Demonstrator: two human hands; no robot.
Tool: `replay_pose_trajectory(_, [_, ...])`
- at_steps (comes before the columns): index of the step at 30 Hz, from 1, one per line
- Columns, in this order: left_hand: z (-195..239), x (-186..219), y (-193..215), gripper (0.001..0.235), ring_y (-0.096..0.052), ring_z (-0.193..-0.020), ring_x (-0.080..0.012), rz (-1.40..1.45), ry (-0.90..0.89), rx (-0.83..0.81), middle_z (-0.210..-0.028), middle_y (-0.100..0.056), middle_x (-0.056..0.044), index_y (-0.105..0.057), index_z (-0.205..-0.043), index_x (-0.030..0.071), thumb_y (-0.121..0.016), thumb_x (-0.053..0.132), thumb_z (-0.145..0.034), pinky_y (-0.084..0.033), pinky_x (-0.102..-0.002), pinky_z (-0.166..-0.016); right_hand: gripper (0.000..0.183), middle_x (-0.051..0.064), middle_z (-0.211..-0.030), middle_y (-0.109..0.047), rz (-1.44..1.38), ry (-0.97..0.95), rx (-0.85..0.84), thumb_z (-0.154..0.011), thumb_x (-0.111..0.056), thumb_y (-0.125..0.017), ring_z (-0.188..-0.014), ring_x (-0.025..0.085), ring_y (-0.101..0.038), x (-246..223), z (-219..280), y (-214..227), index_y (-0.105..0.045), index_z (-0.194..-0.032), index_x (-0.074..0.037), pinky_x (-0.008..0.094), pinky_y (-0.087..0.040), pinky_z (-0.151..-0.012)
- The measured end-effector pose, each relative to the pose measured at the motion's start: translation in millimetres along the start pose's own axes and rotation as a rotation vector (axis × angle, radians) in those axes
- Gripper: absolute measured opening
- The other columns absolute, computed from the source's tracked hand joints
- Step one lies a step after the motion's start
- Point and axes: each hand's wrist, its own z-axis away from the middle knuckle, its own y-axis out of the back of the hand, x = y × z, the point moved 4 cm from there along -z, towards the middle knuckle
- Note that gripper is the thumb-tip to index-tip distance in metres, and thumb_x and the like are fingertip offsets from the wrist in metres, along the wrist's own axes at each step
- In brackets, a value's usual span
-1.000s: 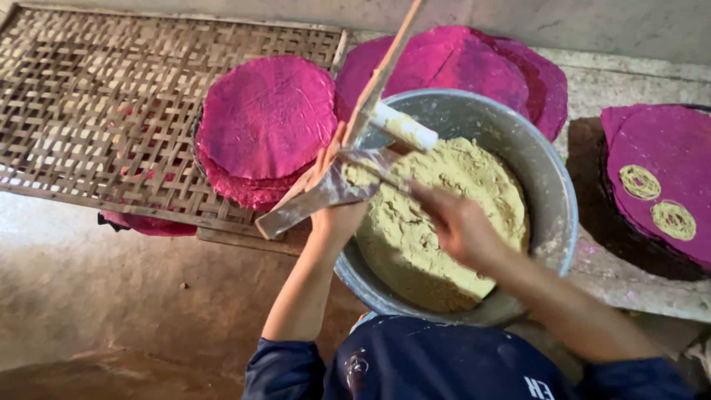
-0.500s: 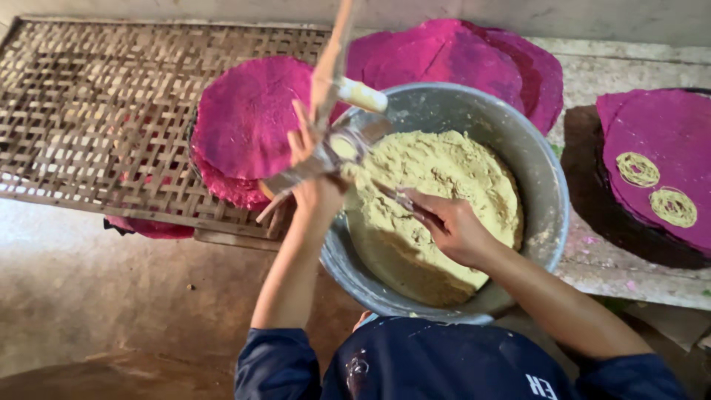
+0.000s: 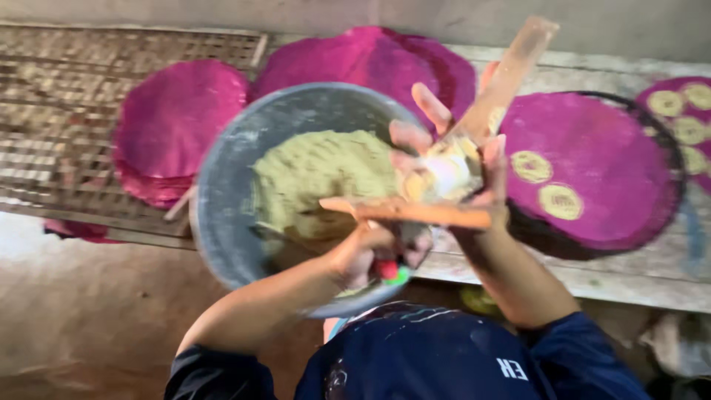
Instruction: The person uses a wooden dough press to extrude yellow dough into spiral shapes on pink circular mats. They repeatedly scoop dough from a metal bowl, press it through the tool, and arrange the resulting noodles on the mats.
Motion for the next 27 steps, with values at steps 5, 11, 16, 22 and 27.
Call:
replay_pose_trajectory(5, [-40.7,-31.7,-78.5,0.051,-0.065,-0.112,-0.0137,-0.405,-0.147,-0.139,-0.12,-0.067,0.0,-0.058,-0.127,0.013,-0.079,0.012,-0.081,-0.055,-0.032,-0.097,0.08,0.029,-0.144,-0.048,0.08,0.079,0.009,-0.092,-0.039,-0.073,-0.109,0.042,-0.063,-80.6,73.4,90.4,-0.034,-0.157,-0.012,0.051,-0.055,-0.088])
replay_pose_trajectory(11, [-75.0,-67.3,-147.7,0.035,-0.069,-0.094,-0.0129,-1.381,0.303,0.066,-0.102,-0.073,-0.004,-0.069,-0.117,0.012,-0.08,0.026,-0.088,-0.054,-0.032,-0.081,0.059,0.035,-0.132,-0.058,0.669,0.444,-0.402,-0.094,-0.029,-0.066,-0.105,0.052,-0.069,-128.5,147.9,159.6,-0.046,-0.149,-0.02,0.056,-0.061,-0.085])
replay_pose_trajectory(16, [-90.8,-92.0,-182.9,0.035,-0.069,-0.1,-0.0143,-0.375,0.101,-0.098,-0.109,-0.073,-0.007,-0.069,-0.121,0.0,-0.079,0.016,-0.092,-0.058,-0.032,-0.085,0.037,0.036,-0.133,-0.058,0.894,0.629,-0.378,-0.106,-0.027,-0.057,-0.112,0.053,-0.07,-148.0,165.2,177.6,-0.044,-0.14,-0.021,0.05,-0.064,-0.086])
replay_pose_trajectory(22, [-118.3,-114.7,-166.5,0.036,-0.071,-0.098,-0.0116,-0.803,0.021,-0.092,-0.108,-0.074,-0.004,-0.068,-0.119,0.006,-0.081,0.011,-0.085,-0.059,-0.029,-0.083,0.028,0.033,-0.13,-0.062,1.037,0.573,-0.347,-0.098,-0.031,-0.061,-0.106,0.047,-0.071,-141.1,177.8,188.8,-0.054,-0.122,-0.018,0.045,-0.063,-0.076])
replay_pose_trajectory(27, [-155.6,-120.1,-156.5,0.034,-0.072,-0.099,-0.0147,-1.044,-0.113,-0.182,-0.107,-0.074,-0.005,-0.068,-0.117,0.008,-0.081,0.012,-0.085,-0.057,-0.031,-0.084,0.034,0.03,-0.139,-0.06,1.01,0.411,-0.213,-0.102,-0.02,-0.062,-0.122,0.048,-0.068,-115.9,160.7,195.9,-0.054,-0.134,-0.014,0.047,-0.062,-0.095])
